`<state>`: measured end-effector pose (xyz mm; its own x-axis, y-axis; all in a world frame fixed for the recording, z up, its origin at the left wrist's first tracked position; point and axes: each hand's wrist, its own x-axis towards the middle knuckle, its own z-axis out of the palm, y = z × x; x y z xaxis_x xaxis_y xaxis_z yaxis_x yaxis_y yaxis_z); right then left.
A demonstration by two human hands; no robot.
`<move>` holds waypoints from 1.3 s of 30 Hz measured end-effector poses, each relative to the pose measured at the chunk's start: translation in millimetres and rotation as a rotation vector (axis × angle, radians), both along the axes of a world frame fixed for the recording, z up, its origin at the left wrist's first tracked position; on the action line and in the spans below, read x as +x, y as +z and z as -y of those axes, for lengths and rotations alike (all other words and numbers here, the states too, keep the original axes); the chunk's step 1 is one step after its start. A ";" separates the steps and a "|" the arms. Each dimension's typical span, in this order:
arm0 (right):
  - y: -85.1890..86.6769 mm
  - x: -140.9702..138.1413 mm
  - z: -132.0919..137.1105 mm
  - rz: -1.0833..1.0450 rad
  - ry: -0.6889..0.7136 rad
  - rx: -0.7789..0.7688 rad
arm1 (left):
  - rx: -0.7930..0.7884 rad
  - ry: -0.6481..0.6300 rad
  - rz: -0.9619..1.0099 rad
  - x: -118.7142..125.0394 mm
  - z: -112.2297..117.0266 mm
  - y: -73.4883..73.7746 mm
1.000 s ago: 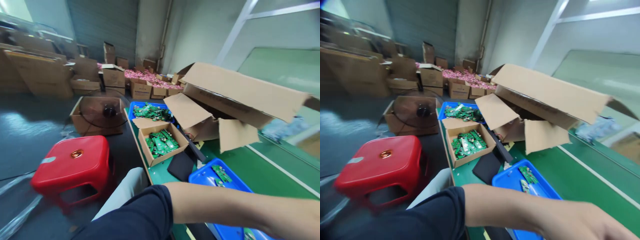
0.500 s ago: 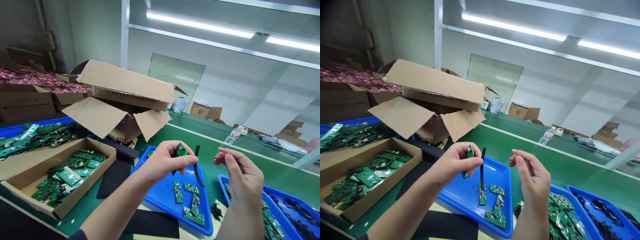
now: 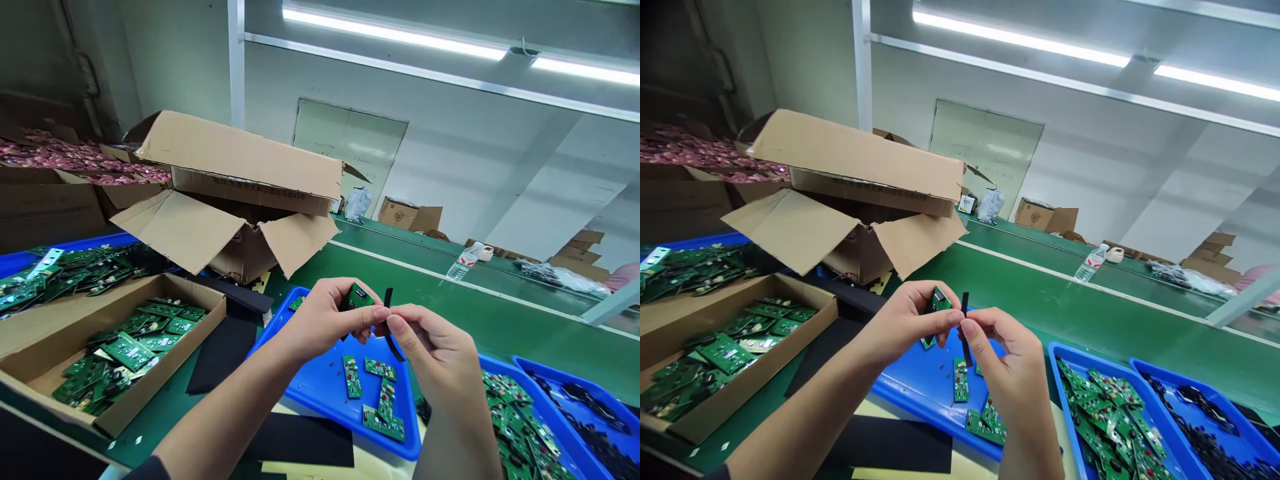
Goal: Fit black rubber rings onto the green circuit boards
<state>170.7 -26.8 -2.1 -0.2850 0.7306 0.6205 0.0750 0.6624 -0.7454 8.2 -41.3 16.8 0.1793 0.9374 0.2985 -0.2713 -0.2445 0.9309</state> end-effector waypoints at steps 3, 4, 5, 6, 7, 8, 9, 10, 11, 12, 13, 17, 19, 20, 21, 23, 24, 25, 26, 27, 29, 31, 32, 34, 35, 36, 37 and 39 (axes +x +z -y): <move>3.0 -0.1 -1.3 0.012 0.017 0.025 | -0.004 0.013 -0.032 -1.5 1.0 1.4; 3.6 0.0 -1.5 0.021 0.012 0.037 | -0.005 0.012 -0.054 -2.9 2.0 2.5; 3.9 0.5 -1.6 0.033 -0.001 0.049 | -0.004 0.006 -0.081 -4.7 3.2 3.8; 4.1 1.4 -1.6 0.049 -0.020 0.059 | -0.002 -0.008 -0.114 -6.9 4.6 5.3; 4.2 2.8 -1.5 0.064 -0.044 0.071 | 0.001 -0.033 -0.152 -9.2 6.0 6.7; 4.1 4.6 -1.1 0.078 -0.071 0.081 | 0.003 -0.068 -0.186 -11.6 7.4 7.9; 4.1 6.8 -0.6 0.089 -0.097 0.088 | -0.001 -0.113 -0.205 -13.8 8.5 8.7; 4.0 9.1 0.2 0.100 -0.118 0.092 | -0.008 -0.162 -0.205 -15.6 9.5 9.0; 3.9 11.4 1.1 0.110 -0.135 0.098 | -0.020 -0.214 -0.194 -16.9 10.2 8.8; 3.9 13.5 2.3 0.120 -0.147 0.107 | -0.032 -0.265 -0.178 -17.8 10.7 8.3; 3.8 15.4 3.5 0.132 -0.152 0.120 | -0.043 -0.311 -0.158 -18.1 11.1 7.4; 3.4 19.6 7.2 0.170 -0.147 0.214 | -0.093 -0.387 -0.145 -16.3 14.0 5.1; 3.3 19.9 7.5 0.183 -0.146 0.266 | -0.118 -0.373 -0.156 -14.7 16.0 5.9; 3.3 19.8 7.2 0.190 -0.145 0.287 | -0.127 -0.365 -0.160 -14.0 16.8 6.6; 3.4 19.6 6.9 0.198 -0.144 0.304 | -0.132 -0.361 -0.158 -13.4 17.0 7.3; 3.7 19.4 6.0 0.213 -0.146 0.322 | -0.139 -0.356 -0.146 -12.6 15.7 8.1; 3.9 19.6 5.8 0.219 -0.150 0.325 | -0.144 -0.344 -0.140 -12.4 14.1 8.1; 4.2 19.9 5.7 0.223 -0.152 0.325 | -0.152 -0.318 -0.134 -12.4 12.0 8.0; 4.6 20.4 5.9 0.220 -0.154 0.326 | -0.162 -0.283 -0.130 -12.4 9.6 7.6; 5.0 21.1 6.3 0.210 -0.154 0.329 | -0.175 -0.245 -0.124 -12.4 7.2 7.3; 6.3 22.0 7.6 0.188 -0.140 0.342 | -0.190 -0.182 -0.109 -12.0 3.4 6.9; 8.1 21.6 8.5 0.195 -0.122 0.368 | -0.182 -0.157 -0.110 -10.2 2.1 7.1; 9.0 20.7 8.5 0.214 -0.119 0.386 | -0.172 -0.151 -0.119 -8.8 2.4 7.5; 10.5 17.3 7.2 0.263 -0.123 0.430 | -0.151 -0.136 -0.144 -5.4 4.0 8.4; 10.8 15.2 6.1 0.283 -0.131 0.453 | -0.144 -0.127 -0.154 -3.8 4.9 8.7; 10.9 13.0 4.9 0.298 -0.138 0.472 | -0.141 -0.121 -0.162 -2.3 5.6 8.9; 10.6 10.9 3.7 0.310 -0.142 0.488 | -0.138 -0.118 -0.168 -1.1 6.0 8.9; 9.8 7.2 1.9 0.319 -0.152 0.511 | -0.134 -0.116 -0.176 0.5 6.1 8.4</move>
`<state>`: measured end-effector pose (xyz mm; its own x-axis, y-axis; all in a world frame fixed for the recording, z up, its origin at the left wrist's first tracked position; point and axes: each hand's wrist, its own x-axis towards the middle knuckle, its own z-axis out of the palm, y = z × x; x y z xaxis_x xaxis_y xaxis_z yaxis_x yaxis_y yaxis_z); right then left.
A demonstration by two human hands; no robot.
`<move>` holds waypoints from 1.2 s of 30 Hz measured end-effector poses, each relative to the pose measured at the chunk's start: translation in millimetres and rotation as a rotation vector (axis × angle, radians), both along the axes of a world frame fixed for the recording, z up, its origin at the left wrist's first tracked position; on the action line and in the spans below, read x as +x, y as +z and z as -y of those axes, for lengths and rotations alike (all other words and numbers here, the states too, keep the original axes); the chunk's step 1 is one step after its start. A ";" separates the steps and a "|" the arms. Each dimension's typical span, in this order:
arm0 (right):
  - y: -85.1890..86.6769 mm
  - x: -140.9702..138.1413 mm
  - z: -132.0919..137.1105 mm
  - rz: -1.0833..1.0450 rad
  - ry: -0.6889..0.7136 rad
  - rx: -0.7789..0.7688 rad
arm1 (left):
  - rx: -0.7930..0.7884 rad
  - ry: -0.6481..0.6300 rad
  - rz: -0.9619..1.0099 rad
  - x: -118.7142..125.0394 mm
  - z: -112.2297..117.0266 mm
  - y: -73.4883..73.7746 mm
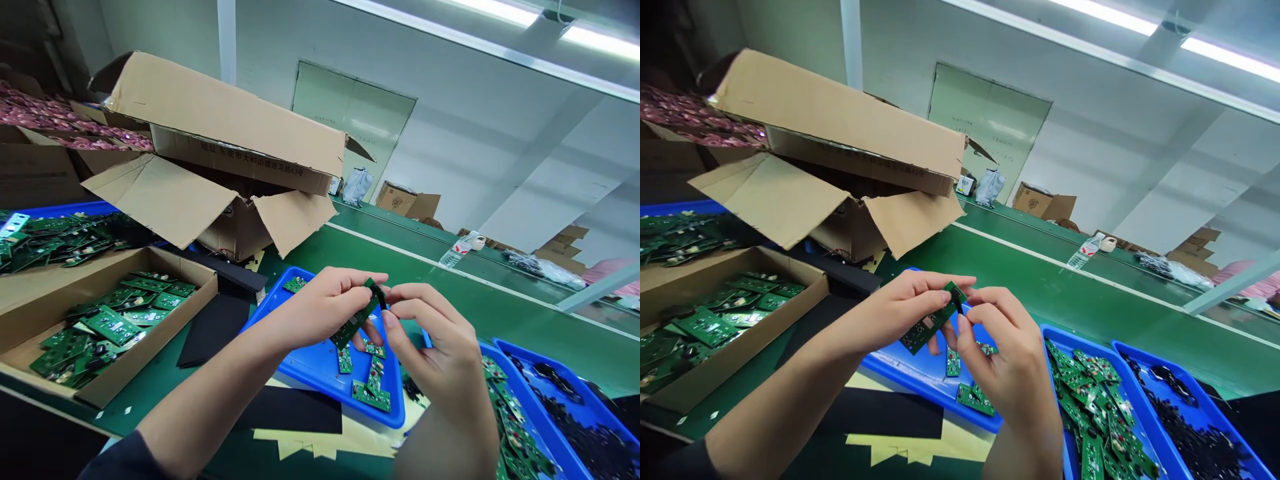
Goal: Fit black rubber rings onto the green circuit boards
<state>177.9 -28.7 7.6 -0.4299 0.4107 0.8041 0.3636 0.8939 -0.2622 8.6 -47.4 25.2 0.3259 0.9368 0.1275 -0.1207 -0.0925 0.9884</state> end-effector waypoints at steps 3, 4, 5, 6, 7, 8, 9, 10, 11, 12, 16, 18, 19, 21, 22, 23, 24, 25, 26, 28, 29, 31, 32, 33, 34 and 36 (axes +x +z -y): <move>-1.0 -3.4 -0.8 0.002 -0.002 0.022 | 0.012 0.003 -0.007 1.0 -0.5 -0.7; -1.1 -3.9 -0.6 0.002 0.000 0.026 | 0.019 0.006 -0.010 1.1 -0.5 -0.8; -1.1 -4.3 -0.4 0.002 0.000 0.028 | 0.027 0.008 -0.015 1.1 -0.5 -0.9; -1.0 -4.4 -0.2 0.004 -0.002 0.027 | 0.034 0.007 -0.026 0.9 -0.3 -0.9; -1.0 -4.4 0.1 0.003 -0.007 0.025 | 0.039 0.006 -0.044 0.7 -0.2 -1.0; -1.0 -4.4 0.3 0.002 -0.014 0.022 | 0.042 0.007 -0.064 0.5 -0.2 -1.1; -1.1 -4.3 0.4 0.002 -0.021 0.020 | 0.042 0.011 -0.083 0.2 -0.3 -1.3; -1.3 -4.2 0.4 0.002 -0.028 0.015 | 0.039 0.012 -0.097 -0.1 -0.6 -1.5; -1.5 -4.2 0.2 0.002 -0.032 0.009 | 0.037 0.010 -0.102 -0.3 -1.0 -1.7; -1.8 -4.1 -0.2 0.005 -0.032 0.006 | 0.034 0.005 -0.097 -0.4 -1.5 -1.9; -2.6 -4.4 -2.5 0.021 -0.020 0.006 | 0.041 -0.031 -0.037 0.1 -3.2 -1.7; -2.5 -4.7 -3.5 0.026 -0.014 0.008 | 0.036 -0.034 -0.019 0.6 -3.2 -1.5; -2.4 -5.0 -3.8 0.025 -0.013 0.008 | 0.032 -0.033 -0.013 0.8 -3.1 -1.3; -2.1 -5.5 -3.9 0.020 -0.007 0.008 | 0.026 -0.041 0.004 1.0 -2.9 -1.2; -2.0 -5.8 -3.7 0.014 -0.005 0.004 | 0.026 -0.049 0.017 1.1 -2.9 -1.3; -2.0 -5.8 -3.6 0.008 -0.003 -0.002 | 0.028 -0.058 0.029 1.1 -3.0 -1.6; -2.0 -5.6 -3.6 0.003 -0.001 -0.008 | 0.030 -0.069 0.038 1.1 -3.3 -2.1; -2.1 -5.1 -3.7 0.001 -0.001 -0.017 | 0.032 -0.078 0.042 1.1 -3.6 -3.0; -2.2 -4.2 -4.0 0.001 -0.005 -0.029 | 0.033 -0.081 0.041 1.0 -4.1 -4.0; -2.8 -1.5 -5.2 -0.002 -0.024 -0.053 | 0.028 -0.067 0.031 0.9 -5.1 -6.1; -3.0 0.1 -6.0 -0.005 -0.034 -0.067 | 0.022 -0.057 0.026 0.9 -5.5 -7.0; -3.5 3.3 -8.1 -0.012 -0.051 -0.094 | 0.009 -0.037 0.025 1.0 -6.3 -8.1; -3.6 4.7 -9.1 -0.015 -0.055 -0.106 | 0.005 -0.032 0.027 1.2 -6.6 -8.3; -3.6 5.7 -10.0 -0.018 -0.059 -0.116 | 0.005 -0.028 0.027 1.4 -6.8 -8.2; -3.6 6.4 -10.8 -0.020 -0.064 -0.127 | 0.008 -0.024 0.027 1.6 -7.1 -8.1; -3.5 6.5 -11.8 -0.018 -0.074 -0.148 | 0.014 -0.020 0.026 2.4 -7.7 -7.9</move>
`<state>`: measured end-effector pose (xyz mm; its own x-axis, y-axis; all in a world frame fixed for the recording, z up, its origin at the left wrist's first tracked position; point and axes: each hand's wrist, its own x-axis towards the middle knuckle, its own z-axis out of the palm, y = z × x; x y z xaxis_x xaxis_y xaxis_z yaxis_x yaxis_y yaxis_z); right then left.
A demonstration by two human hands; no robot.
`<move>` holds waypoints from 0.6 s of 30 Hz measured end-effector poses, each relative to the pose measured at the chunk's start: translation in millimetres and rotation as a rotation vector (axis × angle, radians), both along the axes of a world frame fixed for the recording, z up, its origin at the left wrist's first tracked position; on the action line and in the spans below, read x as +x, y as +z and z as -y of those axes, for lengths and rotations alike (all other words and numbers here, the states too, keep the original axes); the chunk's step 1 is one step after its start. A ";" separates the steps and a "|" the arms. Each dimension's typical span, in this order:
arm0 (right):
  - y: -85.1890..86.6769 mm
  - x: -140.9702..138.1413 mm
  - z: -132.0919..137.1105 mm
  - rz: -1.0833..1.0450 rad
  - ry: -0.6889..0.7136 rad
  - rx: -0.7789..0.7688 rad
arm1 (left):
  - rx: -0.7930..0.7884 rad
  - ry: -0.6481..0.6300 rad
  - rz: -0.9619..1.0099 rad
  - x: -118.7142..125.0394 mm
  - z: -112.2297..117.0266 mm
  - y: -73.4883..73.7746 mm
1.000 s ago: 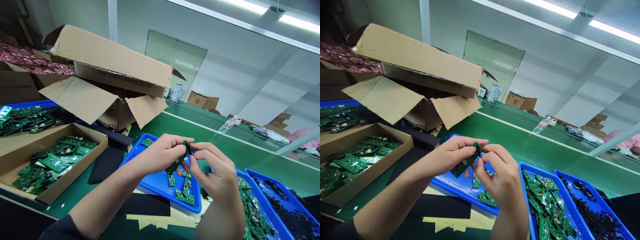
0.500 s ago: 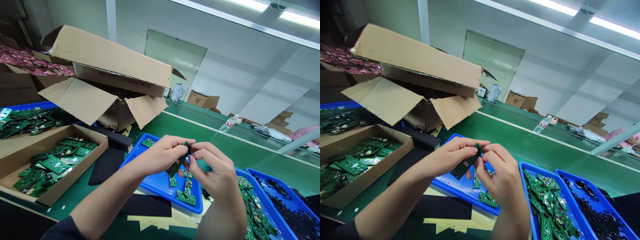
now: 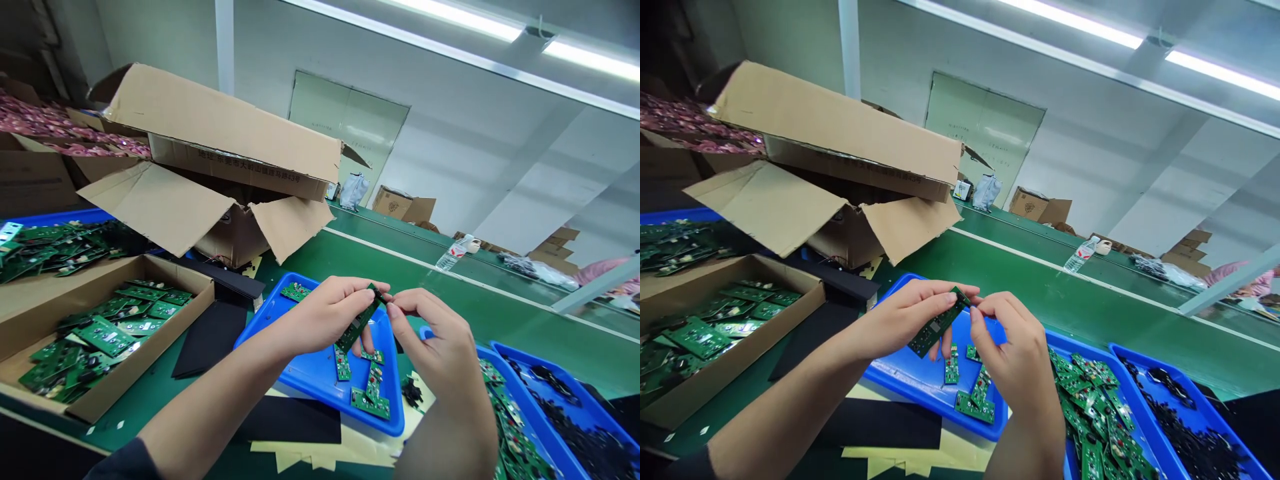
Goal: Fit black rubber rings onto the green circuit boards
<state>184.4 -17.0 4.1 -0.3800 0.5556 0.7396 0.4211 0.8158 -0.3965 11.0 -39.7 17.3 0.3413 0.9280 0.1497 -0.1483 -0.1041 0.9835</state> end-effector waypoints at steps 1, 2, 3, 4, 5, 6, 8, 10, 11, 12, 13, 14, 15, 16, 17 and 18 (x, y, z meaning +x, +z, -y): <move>0.0 -0.5 -0.2 0.003 0.000 -0.012 | 0.002 0.003 0.003 0.6 -0.3 0.0; -0.2 -1.3 -0.1 0.005 0.006 -0.025 | 0.004 0.007 0.010 1.2 -0.7 -0.1; -0.5 -2.2 0.1 0.004 0.018 -0.038 | 0.007 0.014 0.019 2.0 -1.0 -0.3; -1.0 -3.3 0.4 0.001 0.033 -0.054 | 0.008 0.022 0.030 2.9 -1.4 -0.5; -1.6 -4.4 0.8 -0.007 0.050 -0.074 | 0.010 0.032 0.044 3.7 -1.7 -0.6; -2.3 -5.3 1.2 -0.015 0.065 -0.100 | 0.010 0.038 0.057 4.4 -2.1 -0.8; -3.9 -6.6 1.5 -0.023 0.090 -0.162 | 0.007 0.045 0.076 5.3 -2.4 -0.8; -5.2 -6.9 1.2 -0.031 0.083 -0.200 | 0.012 0.051 0.081 5.6 -2.4 -0.6; -5.7 -6.8 0.8 -0.038 0.061 -0.198 | 0.021 0.052 0.079 5.5 -2.2 -0.5; -6.0 -6.5 0.3 -0.049 0.032 -0.184 | 0.032 0.052 0.074 5.3 -2.0 -0.5; -6.2 -6.2 -0.2 -0.062 0.002 -0.165 | 0.044 0.052 0.069 5.2 -1.6 -0.7; -6.1 -5.9 -0.8 -0.075 -0.020 -0.144 | 0.053 0.050 0.064 5.0 -1.3 -1.0; -6.0 -5.5 -1.4 -0.089 -0.033 -0.125 | 0.058 0.049 0.060 4.8 -0.9 -1.4; -5.6 -5.1 -2.1 -0.100 -0.038 -0.109 | 0.060 0.046 0.055 4.5 -0.6 -2.1; -5.2 -4.6 -2.9 -0.105 -0.037 -0.088 | 0.062 0.042 0.048 4.1 -0.4 -2.9; -4.6 -4.0 -3.8 -0.106 -0.040 -0.059 | 0.065 0.036 0.042 3.7 -0.3 -3.7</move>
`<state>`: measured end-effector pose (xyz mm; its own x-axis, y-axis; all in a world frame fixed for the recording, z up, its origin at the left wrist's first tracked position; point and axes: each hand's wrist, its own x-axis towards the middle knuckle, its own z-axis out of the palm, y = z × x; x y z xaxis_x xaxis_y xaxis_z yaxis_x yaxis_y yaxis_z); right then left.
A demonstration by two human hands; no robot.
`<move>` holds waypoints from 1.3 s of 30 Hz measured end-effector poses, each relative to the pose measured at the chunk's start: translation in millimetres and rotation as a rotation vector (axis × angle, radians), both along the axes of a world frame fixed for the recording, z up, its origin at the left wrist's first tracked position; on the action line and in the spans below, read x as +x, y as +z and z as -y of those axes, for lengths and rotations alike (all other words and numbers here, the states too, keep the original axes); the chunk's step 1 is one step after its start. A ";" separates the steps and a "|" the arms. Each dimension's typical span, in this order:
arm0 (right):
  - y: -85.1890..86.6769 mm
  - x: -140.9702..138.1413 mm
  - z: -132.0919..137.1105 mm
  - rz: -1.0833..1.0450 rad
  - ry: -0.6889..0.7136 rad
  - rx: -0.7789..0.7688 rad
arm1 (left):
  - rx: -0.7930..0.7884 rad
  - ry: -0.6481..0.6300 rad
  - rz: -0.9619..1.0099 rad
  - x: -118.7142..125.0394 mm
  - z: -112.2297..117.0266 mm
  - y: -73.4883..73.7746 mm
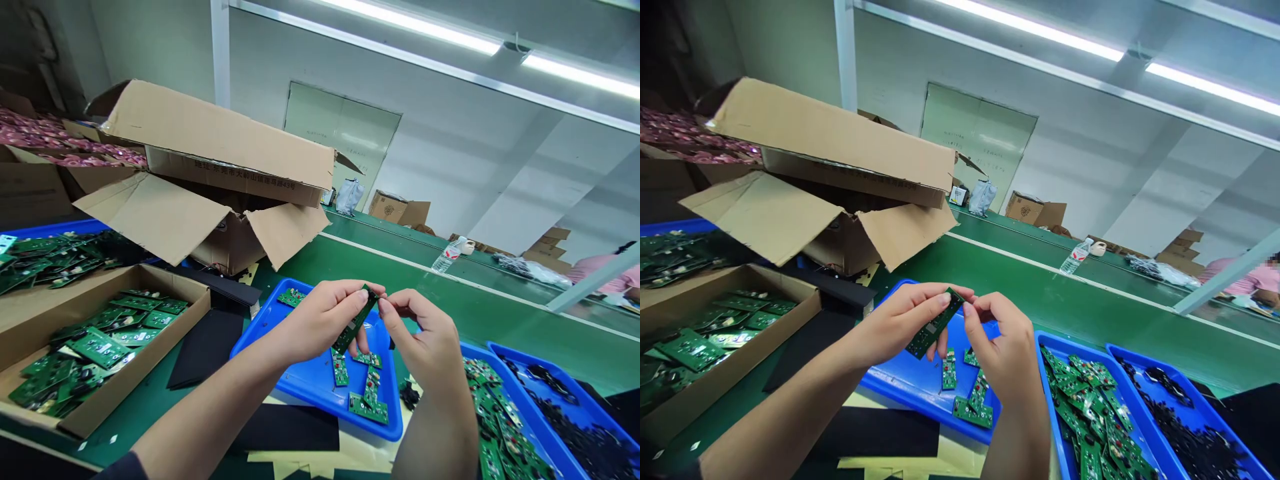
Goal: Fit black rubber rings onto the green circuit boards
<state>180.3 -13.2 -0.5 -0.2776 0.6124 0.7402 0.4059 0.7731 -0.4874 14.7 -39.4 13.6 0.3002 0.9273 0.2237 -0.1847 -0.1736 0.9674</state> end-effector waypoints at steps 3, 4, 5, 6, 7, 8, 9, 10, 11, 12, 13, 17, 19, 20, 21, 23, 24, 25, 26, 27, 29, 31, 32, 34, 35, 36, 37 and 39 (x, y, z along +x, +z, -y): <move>1.9 2.2 -2.8 0.017 -0.042 0.121 | 0.041 -0.017 -0.034 -1.5 0.2 -2.2; 2.4 2.9 -3.6 0.024 -0.056 0.160 | 0.060 -0.021 -0.056 -1.9 0.4 -2.6; 2.6 3.5 -4.3 0.028 -0.066 0.190 | 0.079 -0.025 -0.081 -2.2 0.7 -2.8; 2.6 3.8 -4.9 0.026 -0.074 0.212 | 0.095 -0.025 -0.106 -2.3 1.1 -2.9; 2.2 3.9 -5.2 0.022 -0.073 0.227 | 0.110 -0.022 -0.130 -2.2 1.5 -2.9; 1.5 3.6 -5.3 0.013 -0.070 0.231 | 0.122 -0.015 -0.148 -2.0 1.8 -3.0; 0.6 3.1 -5.1 0.000 -0.066 0.226 | 0.135 0.001 -0.157 -1.8 2.0 -3.2; -0.6 2.3 -4.8 -0.013 -0.060 0.215 | 0.148 0.023 -0.160 -1.7 2.0 -3.5; -1.8 1.5 -4.3 -0.026 -0.053 0.197 | 0.165 0.049 -0.158 -1.7 2.0 -3.9; -2.9 0.7 -3.7 -0.042 -0.048 0.174 | 0.181 0.073 -0.152 -1.8 1.9 -4.4; -3.8 0.1 -3.0 -0.062 -0.050 0.149 | 0.197 0.094 -0.144 -2.2 2.0 -4.7; -4.1 0.5 1.7 -0.222 -0.126 0.102 | 0.251 0.189 -0.089 -5.2 4.2 -3.7; -2.3 0.5 6.9 -0.324 -0.188 0.123 | 0.295 0.224 -0.087 -7.3 5.6 -1.7; -1.2 0.0 10.5 -0.366 -0.214 0.131 | 0.326 0.230 -0.100 -8.4 6.0 -0.5; -0.2 -1.1 14.3 -0.392 -0.228 0.127 | 0.362 0.228 -0.122 -9.6 6.2 0.5; 1.5 -4.7 21.9 -0.384 -0.187 0.081 | 0.436 0.224 -0.177 -11.8 6.1 2.2; 1.9 -6.8 24.9 -0.361 -0.141 0.045 | 0.467 0.221 -0.200 -12.8 5.9 2.6; 2.2 -8.8 27.2 -0.338 -0.096 0.010 | 0.489 0.213 -0.216 -13.7 5.7 2.7; 2.2 -10.6 28.5 -0.323 -0.062 -0.019 | 0.503 0.196 -0.226 -14.4 5.7 2.6; 2.1 -12.0 28.9 -0.319 -0.045 -0.041 | 0.509 0.174 -0.230 -15.0 5.9 2.2; 1.8 -13.5 27.8 -0.324 -0.042 -0.062 | 0.506 0.130 -0.235 -15.5 6.4 1.0; 1.4 -13.2 25.4 -0.315 -0.039 -0.065 | 0.503 0.114 -0.241 -15.3 6.8 -0.2; 1.3 -12.7 24.2 -0.306 -0.037 -0.059 | 0.504 0.116 -0.242 -14.9 6.8 -0.6; 1.2 -11.3 22.0 -0.292 -0.046 -0.027 | 0.507 0.129 -0.239 -14.0 6.0 -1.3; 1.1 -10.7 21.1 -0.284 -0.057 -0.003 | 0.508 0.138 -0.237 -13.5 5.4 -1.6; 1.1 -10.2 20.4 -0.273 -0.068 0.022 | 0.505 0.151 -0.236 -13.1 4.7 -1.8; 1.0 -9.8 19.8 -0.261 -0.076 0.041 | 0.502 0.166 -0.235 -12.8 4.0 -2.1; 0.7 -10.0 19.1 -0.251 -0.067 0.058 | 0.490 0.196 -0.237 -12.5 2.9 -2.6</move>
<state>170.4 -32.3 0.2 -0.0415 0.5777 0.8152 0.3295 0.7782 -0.5347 2.2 -42.2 11.0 0.2272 0.7760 0.5884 0.1079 -0.6205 0.7767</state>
